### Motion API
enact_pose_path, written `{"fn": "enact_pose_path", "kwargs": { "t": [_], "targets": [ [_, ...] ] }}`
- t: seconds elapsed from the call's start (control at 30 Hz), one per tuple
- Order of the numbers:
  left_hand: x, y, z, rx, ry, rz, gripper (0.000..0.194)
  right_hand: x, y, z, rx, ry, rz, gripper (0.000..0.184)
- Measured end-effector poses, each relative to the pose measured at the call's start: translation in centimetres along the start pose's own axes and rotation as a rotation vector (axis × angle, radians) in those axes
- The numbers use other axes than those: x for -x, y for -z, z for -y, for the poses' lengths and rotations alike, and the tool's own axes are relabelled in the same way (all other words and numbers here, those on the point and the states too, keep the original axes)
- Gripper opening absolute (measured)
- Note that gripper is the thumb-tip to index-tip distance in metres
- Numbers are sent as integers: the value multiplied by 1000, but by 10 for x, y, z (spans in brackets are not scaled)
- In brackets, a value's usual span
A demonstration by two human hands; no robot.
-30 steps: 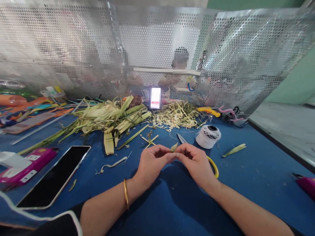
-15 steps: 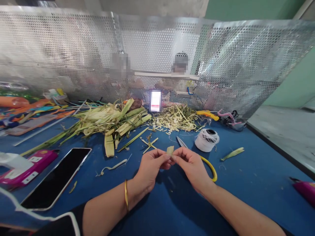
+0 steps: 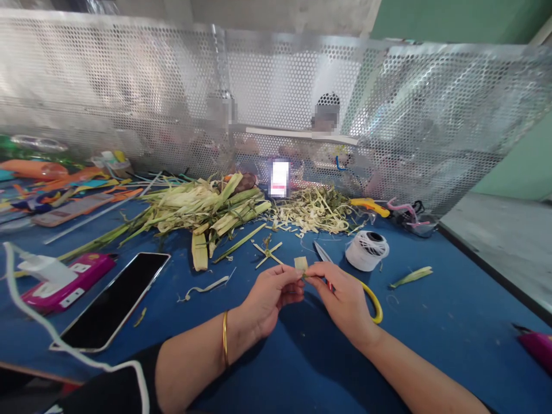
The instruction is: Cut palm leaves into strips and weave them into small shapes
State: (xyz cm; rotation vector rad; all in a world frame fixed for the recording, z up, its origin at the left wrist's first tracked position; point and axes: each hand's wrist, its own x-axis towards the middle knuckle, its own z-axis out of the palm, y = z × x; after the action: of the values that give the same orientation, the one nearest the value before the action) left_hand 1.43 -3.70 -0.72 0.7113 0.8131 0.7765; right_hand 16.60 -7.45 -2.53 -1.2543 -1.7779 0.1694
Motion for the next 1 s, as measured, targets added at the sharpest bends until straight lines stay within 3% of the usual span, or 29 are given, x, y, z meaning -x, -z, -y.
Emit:
{"fn": "enact_pose_path", "kwargs": {
  "t": [0.17, 0.57, 0.67, 0.83, 1.0],
  "targets": [
    [1, 0, 0, -3, -6, -13, 10, -2, 1, 3, -11, -41, 0, 13],
    [0, 4, 0, 76, 90, 72, 3, -4, 5, 0, 177, 315, 1, 19],
    [0, 3, 1, -33, -1, 49, 8, -3, 4, 1, 107, 203, -36, 14],
    [3, -1, 1, -228, -256, 21, 24, -3, 1, 9, -127, -108, -54, 10],
    [4, -4, 1, -320, -369, -27, 28, -6, -2, 16, -345, -420, -86, 11]
  ]
}}
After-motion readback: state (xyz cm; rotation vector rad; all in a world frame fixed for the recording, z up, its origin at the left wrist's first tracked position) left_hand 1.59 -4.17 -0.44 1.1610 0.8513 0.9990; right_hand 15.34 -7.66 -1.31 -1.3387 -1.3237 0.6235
